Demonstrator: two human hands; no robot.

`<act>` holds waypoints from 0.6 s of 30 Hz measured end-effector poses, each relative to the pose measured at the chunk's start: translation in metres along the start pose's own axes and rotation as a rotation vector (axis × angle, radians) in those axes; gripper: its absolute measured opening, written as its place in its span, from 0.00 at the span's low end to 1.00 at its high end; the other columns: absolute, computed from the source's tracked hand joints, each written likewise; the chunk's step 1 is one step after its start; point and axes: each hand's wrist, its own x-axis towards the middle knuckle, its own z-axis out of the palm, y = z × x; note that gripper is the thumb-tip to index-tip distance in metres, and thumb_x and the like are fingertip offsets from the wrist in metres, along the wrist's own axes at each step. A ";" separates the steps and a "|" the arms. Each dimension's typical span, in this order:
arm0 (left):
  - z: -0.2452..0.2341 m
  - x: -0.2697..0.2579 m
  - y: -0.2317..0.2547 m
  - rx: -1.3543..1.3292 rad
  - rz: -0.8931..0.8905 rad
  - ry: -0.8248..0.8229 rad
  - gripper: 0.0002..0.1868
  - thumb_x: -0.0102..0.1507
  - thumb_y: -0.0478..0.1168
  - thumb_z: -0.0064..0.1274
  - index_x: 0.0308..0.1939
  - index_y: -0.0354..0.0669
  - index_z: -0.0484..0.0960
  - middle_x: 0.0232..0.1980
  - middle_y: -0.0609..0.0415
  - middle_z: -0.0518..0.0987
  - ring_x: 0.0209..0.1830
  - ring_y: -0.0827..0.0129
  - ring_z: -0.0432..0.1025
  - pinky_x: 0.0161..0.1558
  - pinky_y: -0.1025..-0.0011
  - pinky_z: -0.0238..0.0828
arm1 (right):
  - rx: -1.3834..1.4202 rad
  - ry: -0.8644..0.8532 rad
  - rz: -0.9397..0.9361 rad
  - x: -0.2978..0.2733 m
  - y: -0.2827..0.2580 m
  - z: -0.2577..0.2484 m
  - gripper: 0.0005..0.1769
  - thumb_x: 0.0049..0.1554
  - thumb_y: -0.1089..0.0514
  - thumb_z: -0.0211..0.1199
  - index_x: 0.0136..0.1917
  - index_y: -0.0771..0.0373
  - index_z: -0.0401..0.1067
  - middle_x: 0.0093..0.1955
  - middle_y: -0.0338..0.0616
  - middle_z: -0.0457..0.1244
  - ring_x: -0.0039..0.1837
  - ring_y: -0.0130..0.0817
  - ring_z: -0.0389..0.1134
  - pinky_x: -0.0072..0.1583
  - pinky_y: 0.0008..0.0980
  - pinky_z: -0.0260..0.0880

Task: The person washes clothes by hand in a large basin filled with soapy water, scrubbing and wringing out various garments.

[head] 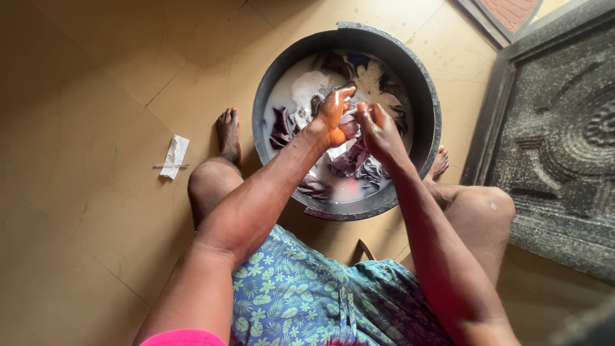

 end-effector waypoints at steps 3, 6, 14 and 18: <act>0.000 -0.005 0.006 -0.029 -0.009 -0.060 0.18 0.64 0.51 0.55 0.30 0.48 0.64 0.31 0.51 0.70 0.25 0.62 0.72 0.27 0.63 0.74 | -0.142 -0.113 0.004 -0.013 -0.018 -0.012 0.27 0.68 0.40 0.52 0.56 0.69 0.68 0.47 0.53 0.68 0.48 0.36 0.68 0.51 0.38 0.68; -0.004 -0.006 0.010 -0.010 -0.023 -0.115 0.19 0.63 0.51 0.55 0.26 0.50 0.63 0.28 0.53 0.69 0.23 0.62 0.71 0.25 0.63 0.73 | -0.184 -0.187 -0.081 -0.019 -0.024 -0.027 0.26 0.64 0.44 0.58 0.64 0.67 0.66 0.51 0.51 0.68 0.51 0.36 0.70 0.53 0.36 0.70; -0.004 -0.007 0.012 0.078 0.031 -0.112 0.20 0.61 0.48 0.56 0.22 0.53 0.60 0.22 0.60 0.61 0.16 0.68 0.60 0.22 0.65 0.66 | -0.592 0.025 -0.301 -0.011 -0.011 -0.038 0.17 0.60 0.53 0.68 0.61 0.57 0.80 0.62 0.52 0.67 0.62 0.46 0.69 0.60 0.43 0.72; -0.003 0.004 -0.006 0.101 0.096 -0.065 0.17 0.65 0.54 0.48 0.28 0.50 0.66 0.28 0.56 0.67 0.26 0.66 0.65 0.30 0.64 0.70 | -0.438 -0.056 0.008 -0.006 -0.012 -0.027 0.24 0.67 0.43 0.62 0.64 0.64 0.74 0.60 0.59 0.63 0.58 0.46 0.69 0.58 0.45 0.71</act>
